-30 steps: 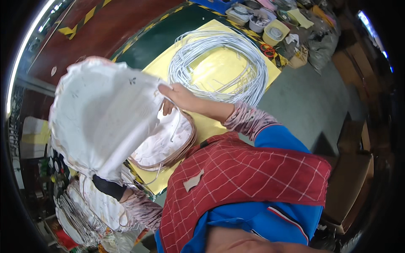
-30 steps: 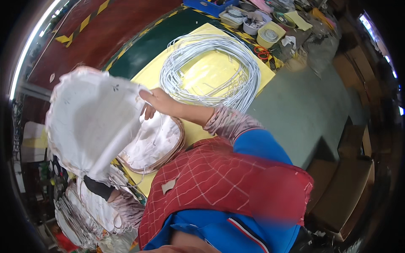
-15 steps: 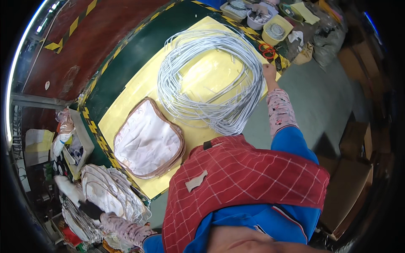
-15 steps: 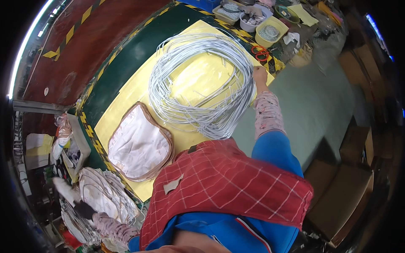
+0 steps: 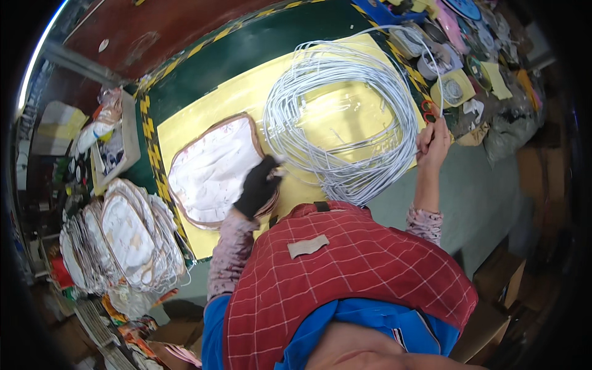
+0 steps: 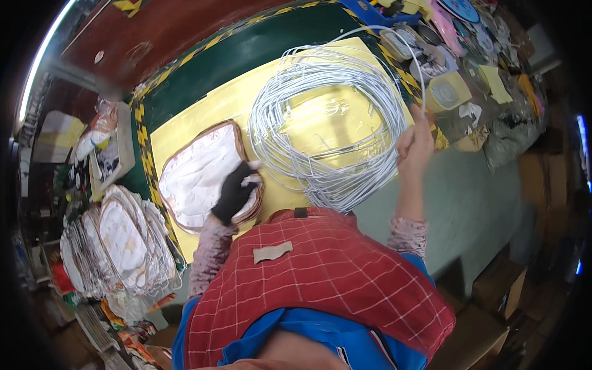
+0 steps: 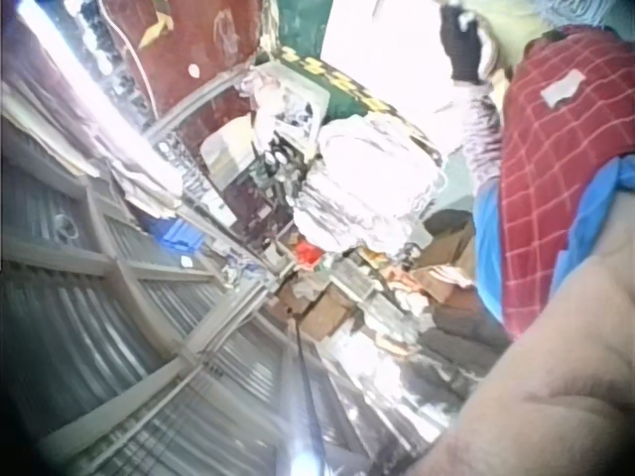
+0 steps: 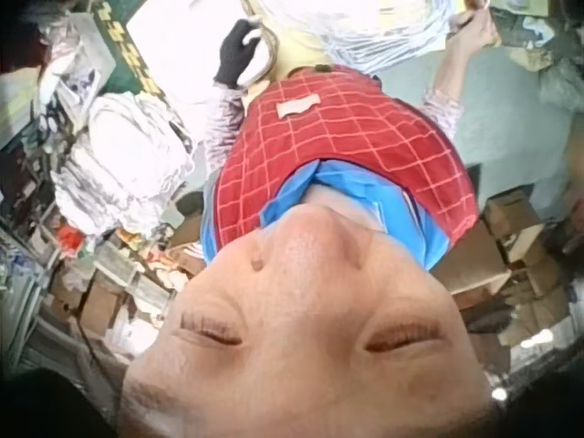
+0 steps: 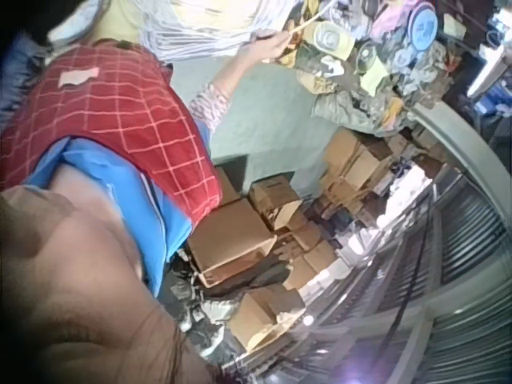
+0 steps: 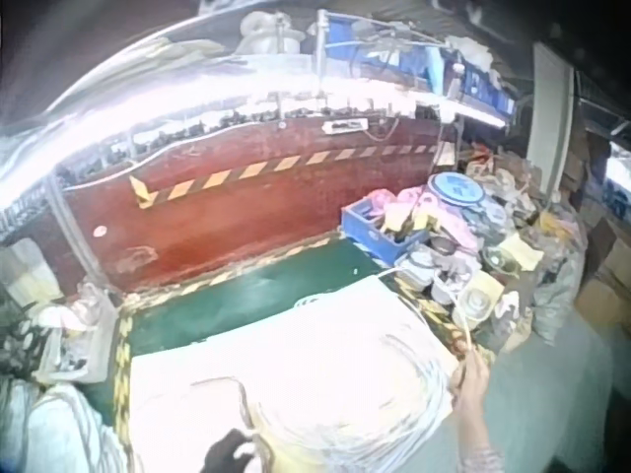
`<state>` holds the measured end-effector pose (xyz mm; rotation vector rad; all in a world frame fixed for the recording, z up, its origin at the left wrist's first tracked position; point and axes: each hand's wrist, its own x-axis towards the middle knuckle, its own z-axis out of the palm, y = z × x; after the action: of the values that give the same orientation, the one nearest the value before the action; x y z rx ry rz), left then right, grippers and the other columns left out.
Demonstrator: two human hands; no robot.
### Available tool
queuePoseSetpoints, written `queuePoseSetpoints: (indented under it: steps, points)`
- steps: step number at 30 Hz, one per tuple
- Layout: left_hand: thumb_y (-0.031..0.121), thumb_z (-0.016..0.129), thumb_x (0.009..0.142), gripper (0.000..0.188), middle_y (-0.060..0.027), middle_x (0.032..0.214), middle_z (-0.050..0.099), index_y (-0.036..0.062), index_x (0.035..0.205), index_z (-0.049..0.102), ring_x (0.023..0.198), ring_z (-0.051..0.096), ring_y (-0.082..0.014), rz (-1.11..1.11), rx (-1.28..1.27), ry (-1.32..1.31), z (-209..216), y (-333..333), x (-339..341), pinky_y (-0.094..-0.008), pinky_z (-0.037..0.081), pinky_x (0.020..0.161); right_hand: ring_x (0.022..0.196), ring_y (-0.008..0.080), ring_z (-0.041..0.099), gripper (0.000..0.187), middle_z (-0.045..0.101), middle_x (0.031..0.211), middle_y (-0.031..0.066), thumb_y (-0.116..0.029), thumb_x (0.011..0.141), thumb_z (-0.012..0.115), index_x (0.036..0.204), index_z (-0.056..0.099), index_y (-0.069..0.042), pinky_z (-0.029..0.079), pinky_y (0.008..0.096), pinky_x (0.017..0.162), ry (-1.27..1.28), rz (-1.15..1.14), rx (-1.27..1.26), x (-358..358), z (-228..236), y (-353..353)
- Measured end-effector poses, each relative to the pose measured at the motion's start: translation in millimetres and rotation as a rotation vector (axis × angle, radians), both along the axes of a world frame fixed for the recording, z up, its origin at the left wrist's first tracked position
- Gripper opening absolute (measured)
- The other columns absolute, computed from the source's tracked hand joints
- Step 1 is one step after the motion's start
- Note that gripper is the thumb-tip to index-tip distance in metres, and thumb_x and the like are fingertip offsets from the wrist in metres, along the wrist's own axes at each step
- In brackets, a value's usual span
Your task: The person repeatedly picks up white cushion-like items and wraps them with white wire, then places the finished items on a pile. The person handles the cushions and wire by hand throughout the clip.
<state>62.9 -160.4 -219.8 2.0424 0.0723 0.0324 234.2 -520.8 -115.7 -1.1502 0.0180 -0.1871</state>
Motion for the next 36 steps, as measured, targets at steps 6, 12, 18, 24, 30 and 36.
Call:
queuePoseSetpoints:
  steps: [6, 12, 18, 24, 30, 36]
  points:
    - [0.027, 0.061, 0.085, 0.057, -0.0227, 0.120, 0.052, 0.0030, 0.131, 0.038, 0.106, 0.054, -0.0372, -0.492, -0.064, -0.259, 35.4, -94.6, 23.9, -0.0383, 0.045, 0.087, 0.035, 0.0010, 0.027, 0.043, 0.040, 0.049, -0.0051, -0.025, 0.098, 0.038, 0.127, 0.042, 0.006, 0.022, 0.0162, 0.033, -0.011, 0.657, -0.056, -66.1, 90.8, 146.8]
    - [0.022, 0.047, 0.091, 0.028, -0.0118, 0.088, 0.065, 0.0097, 0.117, 0.052, 0.080, 0.063, -0.0270, -0.630, -0.335, -0.072, 26.4, -65.9, -1.6, -0.0350, 0.049, 0.072, 0.032, 0.0011, 0.026, 0.042, 0.039, 0.051, -0.0045, -0.025, 0.099, 0.034, 0.124, 0.043, 0.008, 0.020, 0.0161, 0.030, -0.062, 0.703, 0.086, -70.2, 145.5, 192.4]
    - [0.019, 0.059, 0.081, 0.037, -0.0115, 0.098, 0.064, 0.0147, 0.117, 0.055, 0.079, 0.063, -0.0286, -0.447, 0.523, 0.262, -7.2, 50.6, -56.3, -0.0397, 0.049, 0.063, 0.030, 0.0046, 0.038, 0.040, 0.047, 0.055, -0.0014, -0.019, 0.099, 0.035, 0.125, 0.041, 0.010, 0.029, 0.0169, 0.028, -0.206, 0.950, 0.195, -37.4, 111.1, 188.2]
    - [0.011, 0.055, 0.077, 0.024, -0.0138, 0.096, 0.061, 0.0104, 0.101, 0.057, 0.084, 0.060, -0.0310, 0.011, 0.519, -0.121, -68.2, 143.5, 17.6, -0.0441, 0.048, 0.069, 0.033, -0.0008, 0.026, 0.039, 0.033, 0.047, -0.0076, -0.015, 0.096, 0.041, 0.127, 0.044, 0.008, 0.020, 0.0155, 0.032, -0.067, 0.656, -0.455, -47.6, 75.6, 227.9]
    - [0.010, 0.060, 0.067, 0.030, -0.0119, 0.100, 0.058, 0.0108, 0.097, 0.058, 0.097, 0.057, -0.0279, 0.139, 0.815, -0.139, -122.3, 182.0, 115.9, -0.0393, 0.044, 0.083, 0.029, 0.0012, 0.026, 0.043, 0.034, 0.043, -0.0054, -0.018, 0.097, 0.039, 0.131, 0.036, 0.008, 0.023, 0.0170, 0.029, -0.149, 0.537, -0.456, -71.7, 65.8, 192.8]
    - [0.019, 0.053, 0.084, 0.023, -0.0129, 0.089, 0.062, 0.0038, 0.099, 0.059, 0.083, 0.059, -0.0253, 0.249, 0.045, -0.026, -24.3, 204.9, 120.8, -0.0330, 0.045, 0.077, 0.029, 0.0016, 0.027, 0.043, 0.033, 0.042, -0.0060, -0.018, 0.097, 0.040, 0.129, 0.037, 0.010, 0.022, 0.0172, 0.028, -0.052, 0.440, -0.269, -85.5, 71.9, 145.5]
